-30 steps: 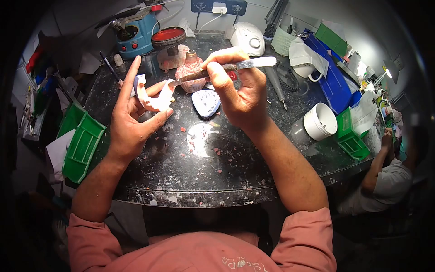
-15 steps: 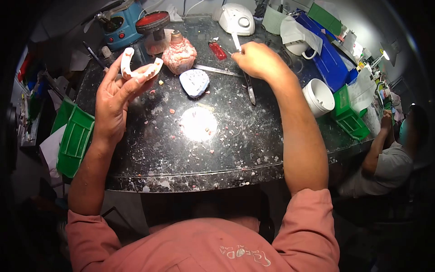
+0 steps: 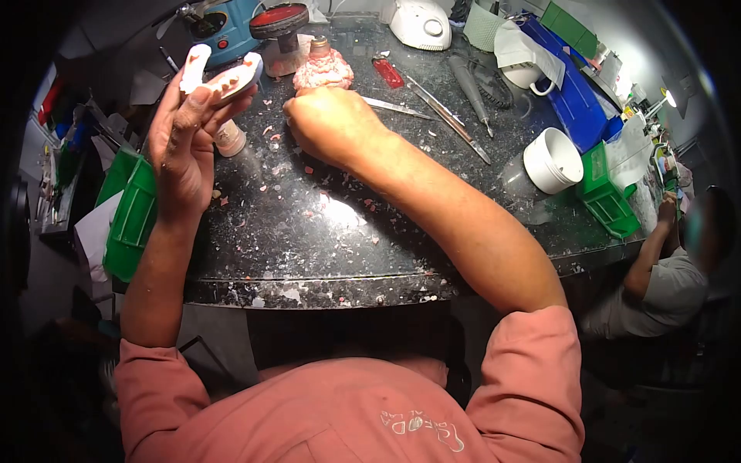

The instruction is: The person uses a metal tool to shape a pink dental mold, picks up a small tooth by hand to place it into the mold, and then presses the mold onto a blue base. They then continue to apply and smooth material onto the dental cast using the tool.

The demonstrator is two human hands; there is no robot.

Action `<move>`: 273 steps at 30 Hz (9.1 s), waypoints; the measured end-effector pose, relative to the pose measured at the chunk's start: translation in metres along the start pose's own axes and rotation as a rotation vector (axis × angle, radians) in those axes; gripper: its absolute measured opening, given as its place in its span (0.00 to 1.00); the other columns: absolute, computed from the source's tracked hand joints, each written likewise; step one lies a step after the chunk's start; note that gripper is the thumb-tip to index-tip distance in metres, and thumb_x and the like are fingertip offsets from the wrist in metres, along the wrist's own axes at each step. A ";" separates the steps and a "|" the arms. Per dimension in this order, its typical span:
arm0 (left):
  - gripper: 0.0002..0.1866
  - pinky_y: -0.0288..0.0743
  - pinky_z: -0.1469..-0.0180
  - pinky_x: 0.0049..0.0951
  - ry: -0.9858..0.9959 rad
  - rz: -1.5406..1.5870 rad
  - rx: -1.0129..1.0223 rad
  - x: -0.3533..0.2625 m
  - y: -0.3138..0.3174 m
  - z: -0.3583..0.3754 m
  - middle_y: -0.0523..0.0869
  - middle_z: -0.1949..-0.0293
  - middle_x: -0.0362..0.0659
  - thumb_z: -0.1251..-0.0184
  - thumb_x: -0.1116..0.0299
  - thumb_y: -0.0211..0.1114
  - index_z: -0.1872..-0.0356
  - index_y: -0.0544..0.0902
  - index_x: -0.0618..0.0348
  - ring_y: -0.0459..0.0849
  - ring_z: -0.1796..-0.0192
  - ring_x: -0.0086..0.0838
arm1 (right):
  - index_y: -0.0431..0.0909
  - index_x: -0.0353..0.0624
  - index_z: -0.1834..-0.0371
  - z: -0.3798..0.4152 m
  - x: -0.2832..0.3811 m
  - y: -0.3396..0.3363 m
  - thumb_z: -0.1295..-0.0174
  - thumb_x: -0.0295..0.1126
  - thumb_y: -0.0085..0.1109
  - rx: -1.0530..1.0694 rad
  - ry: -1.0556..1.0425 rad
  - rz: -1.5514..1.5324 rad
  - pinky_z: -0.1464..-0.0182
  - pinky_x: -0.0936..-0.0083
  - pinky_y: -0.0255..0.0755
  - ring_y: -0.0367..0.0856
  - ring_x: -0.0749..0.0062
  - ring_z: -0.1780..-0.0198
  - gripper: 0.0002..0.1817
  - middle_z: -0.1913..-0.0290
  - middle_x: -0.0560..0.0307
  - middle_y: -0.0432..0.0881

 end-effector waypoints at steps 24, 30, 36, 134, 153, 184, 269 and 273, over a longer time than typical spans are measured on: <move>0.31 0.77 0.42 0.37 -0.297 0.203 0.170 0.019 0.023 0.019 0.81 0.49 0.59 0.31 0.61 0.54 0.35 0.61 0.75 0.84 0.49 0.43 | 0.79 0.33 0.55 0.063 -0.044 -0.052 0.37 0.30 0.62 -0.258 0.203 -1.413 0.54 0.76 0.81 0.85 0.70 0.60 0.12 0.60 0.49 0.85; 0.34 0.77 0.42 0.33 -0.524 0.237 0.186 0.042 0.017 0.028 0.79 0.45 0.58 0.32 0.60 0.54 0.33 0.58 0.76 0.83 0.47 0.45 | 0.78 0.36 0.54 0.068 -0.033 -0.059 0.36 0.26 0.60 -0.372 0.055 -1.184 0.53 0.78 0.78 0.83 0.75 0.58 0.09 0.61 0.55 0.83; 0.36 0.78 0.43 0.38 -0.488 0.198 0.234 0.035 0.025 0.029 0.78 0.44 0.59 0.33 0.60 0.55 0.32 0.56 0.75 0.83 0.47 0.45 | 0.77 0.35 0.52 0.068 -0.023 -0.059 0.39 0.22 0.61 -0.367 0.007 -1.294 0.50 0.77 0.77 0.82 0.76 0.54 0.12 0.56 0.54 0.83; 0.41 0.80 0.47 0.34 -0.480 -0.082 0.278 0.026 0.035 0.027 0.77 0.43 0.57 0.42 0.58 0.63 0.32 0.59 0.73 0.84 0.49 0.36 | 0.83 0.35 0.60 0.067 -0.016 -0.048 0.46 0.24 0.69 -0.092 0.004 -1.185 0.54 0.81 0.76 0.82 0.79 0.60 0.11 0.63 0.57 0.85; 0.41 0.81 0.49 0.30 -0.463 -0.138 0.249 0.025 0.036 0.027 0.79 0.46 0.58 0.41 0.57 0.62 0.32 0.59 0.75 0.85 0.51 0.36 | 0.83 0.33 0.62 0.070 -0.017 -0.048 0.42 0.23 0.65 -0.025 0.122 -1.289 0.55 0.83 0.75 0.82 0.77 0.59 0.06 0.62 0.55 0.84; 0.42 0.78 0.43 0.37 -0.499 -0.134 0.243 0.019 0.041 0.027 0.66 0.33 0.57 0.43 0.56 0.63 0.33 0.60 0.75 0.81 0.43 0.40 | 0.81 0.32 0.57 0.071 -0.011 -0.060 0.44 0.20 0.65 -0.134 -0.107 -0.961 0.51 0.79 0.77 0.83 0.73 0.55 0.11 0.58 0.54 0.83; 0.25 0.77 0.44 0.28 -0.598 0.015 0.100 0.015 0.049 0.050 0.82 0.50 0.53 0.28 0.62 0.54 0.39 0.70 0.74 0.83 0.48 0.31 | 0.84 0.37 0.56 0.077 0.001 -0.029 0.39 0.25 0.62 -0.386 0.054 -1.308 0.56 0.78 0.83 0.86 0.71 0.58 0.09 0.58 0.49 0.85; 0.25 0.76 0.44 0.27 -0.614 0.017 0.108 0.018 0.047 0.050 0.82 0.50 0.52 0.28 0.62 0.54 0.39 0.70 0.74 0.83 0.48 0.31 | 0.83 0.35 0.55 0.076 0.001 -0.028 0.38 0.25 0.61 -0.363 0.084 -1.381 0.57 0.78 0.83 0.85 0.71 0.58 0.10 0.58 0.49 0.85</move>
Point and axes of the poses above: each hand's wrist, its own z-axis away from the middle knuckle, its own y-axis out of the palm, x = y × z, the point moved 4 cm from there along -z, towards the middle knuckle
